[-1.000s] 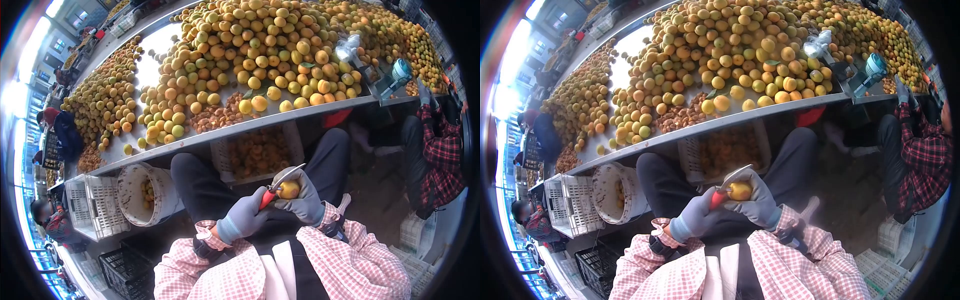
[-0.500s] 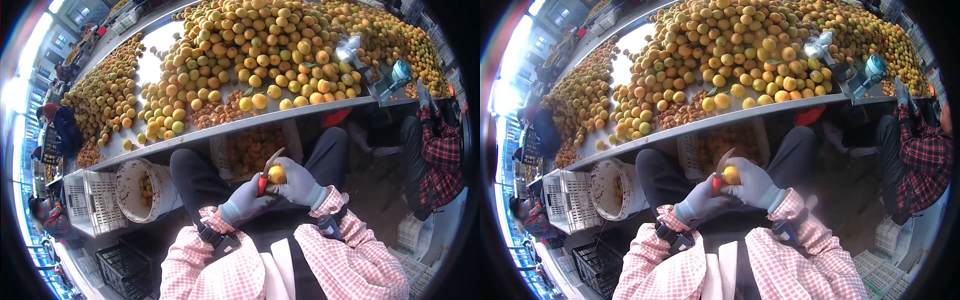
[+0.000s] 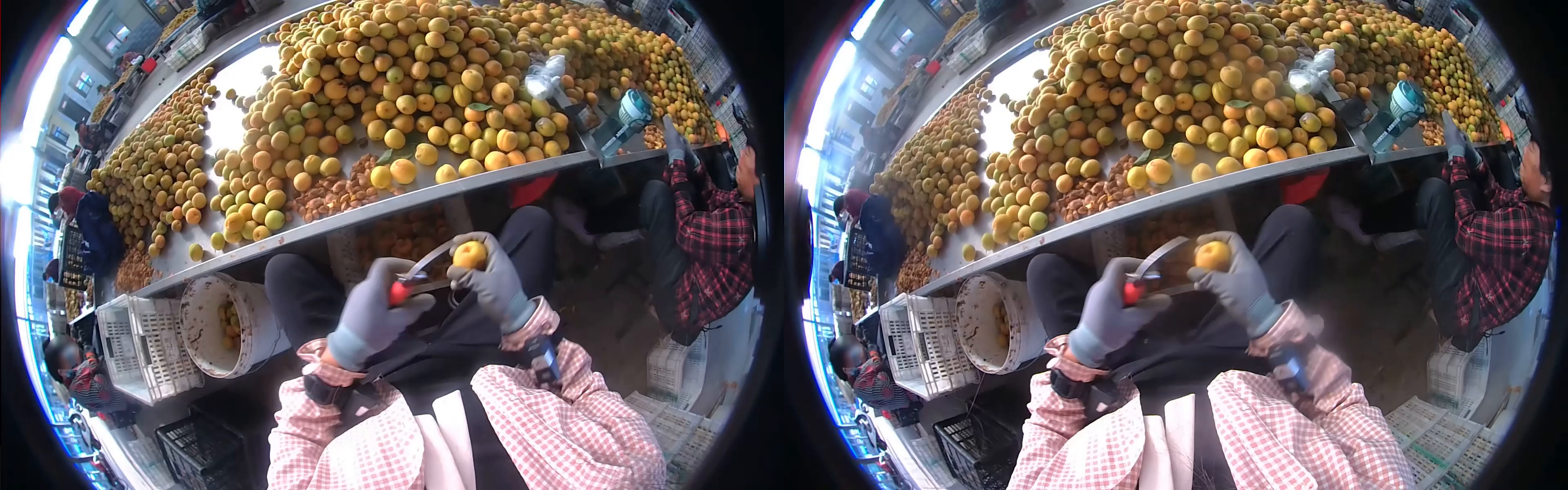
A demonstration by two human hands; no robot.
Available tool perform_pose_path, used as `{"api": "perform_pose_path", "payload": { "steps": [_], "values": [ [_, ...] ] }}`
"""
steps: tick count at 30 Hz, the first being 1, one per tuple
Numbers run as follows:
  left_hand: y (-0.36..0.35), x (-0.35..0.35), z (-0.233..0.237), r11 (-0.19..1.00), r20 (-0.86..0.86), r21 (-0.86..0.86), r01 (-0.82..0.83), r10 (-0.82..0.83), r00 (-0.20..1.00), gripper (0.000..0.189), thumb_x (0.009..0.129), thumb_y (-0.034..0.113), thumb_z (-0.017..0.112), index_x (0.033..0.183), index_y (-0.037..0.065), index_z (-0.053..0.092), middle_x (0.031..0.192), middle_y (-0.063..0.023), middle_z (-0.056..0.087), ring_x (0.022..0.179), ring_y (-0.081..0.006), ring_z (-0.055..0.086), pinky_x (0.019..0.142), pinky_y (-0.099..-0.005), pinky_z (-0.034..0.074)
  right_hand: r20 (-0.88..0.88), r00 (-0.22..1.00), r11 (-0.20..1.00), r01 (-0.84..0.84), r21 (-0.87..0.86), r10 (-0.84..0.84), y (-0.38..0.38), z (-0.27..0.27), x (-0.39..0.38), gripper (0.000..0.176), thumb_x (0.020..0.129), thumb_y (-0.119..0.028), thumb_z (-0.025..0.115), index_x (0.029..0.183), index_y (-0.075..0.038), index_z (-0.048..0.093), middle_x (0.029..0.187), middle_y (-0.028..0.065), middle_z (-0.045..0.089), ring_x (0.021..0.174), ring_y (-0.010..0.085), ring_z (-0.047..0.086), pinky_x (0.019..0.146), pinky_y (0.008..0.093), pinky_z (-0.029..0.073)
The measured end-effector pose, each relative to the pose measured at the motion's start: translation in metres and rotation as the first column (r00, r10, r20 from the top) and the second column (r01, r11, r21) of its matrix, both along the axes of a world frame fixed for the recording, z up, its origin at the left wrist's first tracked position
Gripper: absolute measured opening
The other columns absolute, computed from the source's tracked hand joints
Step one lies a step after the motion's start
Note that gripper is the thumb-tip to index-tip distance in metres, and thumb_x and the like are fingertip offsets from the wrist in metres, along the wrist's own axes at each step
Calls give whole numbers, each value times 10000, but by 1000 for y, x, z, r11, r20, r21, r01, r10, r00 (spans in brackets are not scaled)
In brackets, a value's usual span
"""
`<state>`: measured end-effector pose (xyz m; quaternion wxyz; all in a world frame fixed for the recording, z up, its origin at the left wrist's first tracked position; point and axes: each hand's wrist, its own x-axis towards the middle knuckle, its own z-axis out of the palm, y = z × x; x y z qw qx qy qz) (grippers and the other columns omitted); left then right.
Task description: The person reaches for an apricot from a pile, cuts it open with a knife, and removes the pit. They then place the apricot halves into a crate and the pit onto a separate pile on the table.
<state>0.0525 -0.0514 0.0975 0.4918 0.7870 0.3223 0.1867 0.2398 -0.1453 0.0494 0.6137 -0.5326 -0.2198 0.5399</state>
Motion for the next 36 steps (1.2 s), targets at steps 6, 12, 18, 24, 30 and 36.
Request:
{"api": "perform_pose_path", "payload": {
  "steps": [6,12,18,24,30,36],
  "values": [
    [2,-15,20,907,55,-422,14,10,998,464,812,158,781,1181,20,536,729,11,562,660,-25,524,601,-213,451,-216,965,937,-70,342,151,-6,8,4,524,757,102,697,1206,-86,502,1193,106,593,1142,191,567,1005,317,451],
    [-15,-14,4,996,72,39,81,-84,994,356,830,195,730,1134,60,602,808,-134,678,688,-267,687,626,-291,519,-158,954,872,-155,465,254,-1,20,-11,530,720,97,746,1165,-81,519,1177,91,588,1168,199,546,1041,348,423],
    [-19,-24,-6,984,66,162,80,-92,994,322,827,168,718,1111,62,607,837,-141,681,706,-306,681,610,-329,525,-232,923,838,-148,525,308,1,21,-26,505,730,92,744,1160,-76,541,1175,89,585,1157,200,553,1031,349,434],
    [-19,-26,-6,899,27,432,68,-88,996,321,812,154,703,1099,44,609,805,-129,675,646,-310,656,559,-334,499,-230,920,841,-162,516,318,-1,22,-35,489,747,115,710,1163,-68,531,1180,86,579,1151,197,561,1007,337,470],
    [-25,-19,-13,833,-162,553,20,84,983,361,799,202,727,1112,65,611,818,-116,680,656,-306,658,559,-356,511,-373,909,936,-45,348,183,-5,19,-44,494,781,148,648,1196,-73,494,1180,86,560,1141,202,567,995,323,494],
    [-29,-13,-20,884,-158,466,-30,117,980,321,815,214,711,1075,71,590,813,-128,674,682,-306,665,554,-363,511,-418,899,950,7,312,130,-5,14,-47,461,823,137,615,1207,-75,473,1155,71,549,1163,202,559,996,320,492]
  ]
}}
